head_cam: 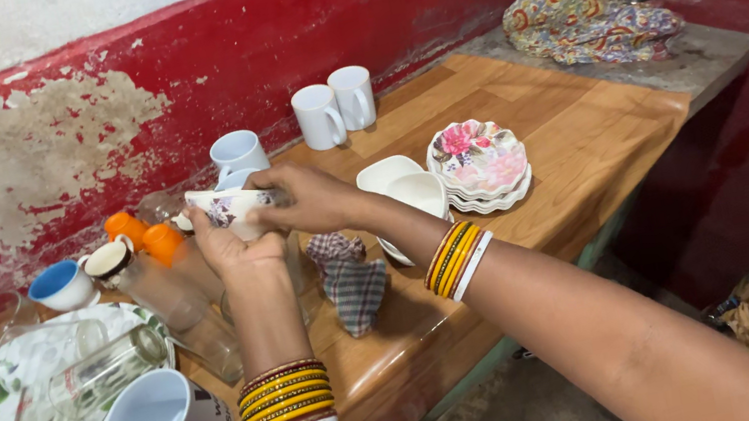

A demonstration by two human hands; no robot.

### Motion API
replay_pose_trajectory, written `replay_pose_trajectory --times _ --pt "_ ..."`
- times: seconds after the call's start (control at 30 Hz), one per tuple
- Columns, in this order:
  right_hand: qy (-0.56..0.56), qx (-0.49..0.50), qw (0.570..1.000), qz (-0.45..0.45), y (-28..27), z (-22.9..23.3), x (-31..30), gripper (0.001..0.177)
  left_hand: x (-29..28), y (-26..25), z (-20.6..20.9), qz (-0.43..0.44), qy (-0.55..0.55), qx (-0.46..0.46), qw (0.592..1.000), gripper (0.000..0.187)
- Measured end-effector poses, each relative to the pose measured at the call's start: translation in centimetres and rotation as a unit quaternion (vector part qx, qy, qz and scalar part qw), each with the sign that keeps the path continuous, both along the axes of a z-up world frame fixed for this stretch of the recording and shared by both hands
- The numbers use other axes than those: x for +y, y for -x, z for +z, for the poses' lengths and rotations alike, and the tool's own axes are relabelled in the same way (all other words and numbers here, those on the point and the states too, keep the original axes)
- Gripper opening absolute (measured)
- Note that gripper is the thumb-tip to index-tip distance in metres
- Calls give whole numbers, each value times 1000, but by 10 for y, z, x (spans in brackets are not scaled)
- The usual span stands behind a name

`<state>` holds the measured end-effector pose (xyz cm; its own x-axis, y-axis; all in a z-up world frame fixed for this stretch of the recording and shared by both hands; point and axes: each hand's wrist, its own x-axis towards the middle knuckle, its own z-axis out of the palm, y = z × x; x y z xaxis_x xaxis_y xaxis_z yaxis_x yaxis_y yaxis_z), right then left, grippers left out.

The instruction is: The person wipes a variety of mugs, small bowls, and decorative plates with a cloth, handling each item one at a time and placing them on a wooden surface.

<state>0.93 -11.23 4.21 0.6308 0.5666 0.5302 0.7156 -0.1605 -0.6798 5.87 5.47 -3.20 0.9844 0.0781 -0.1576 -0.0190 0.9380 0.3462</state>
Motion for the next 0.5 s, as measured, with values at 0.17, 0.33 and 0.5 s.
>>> replay_pose_trajectory --times 0.17,0.33,0.5 --pt "-91 182 976 -83 -21 -12 -18 42 -13 -1 8 -18 -57 16 998 65" --pt "-239 467 846 -101 -57 -21 -57 25 -34 -12 12 -57 -167 161 971 63" --pt "-252 568 778 -98 -103 -33 -102 25 -66 -22 12 -62 -216 144 964 66"
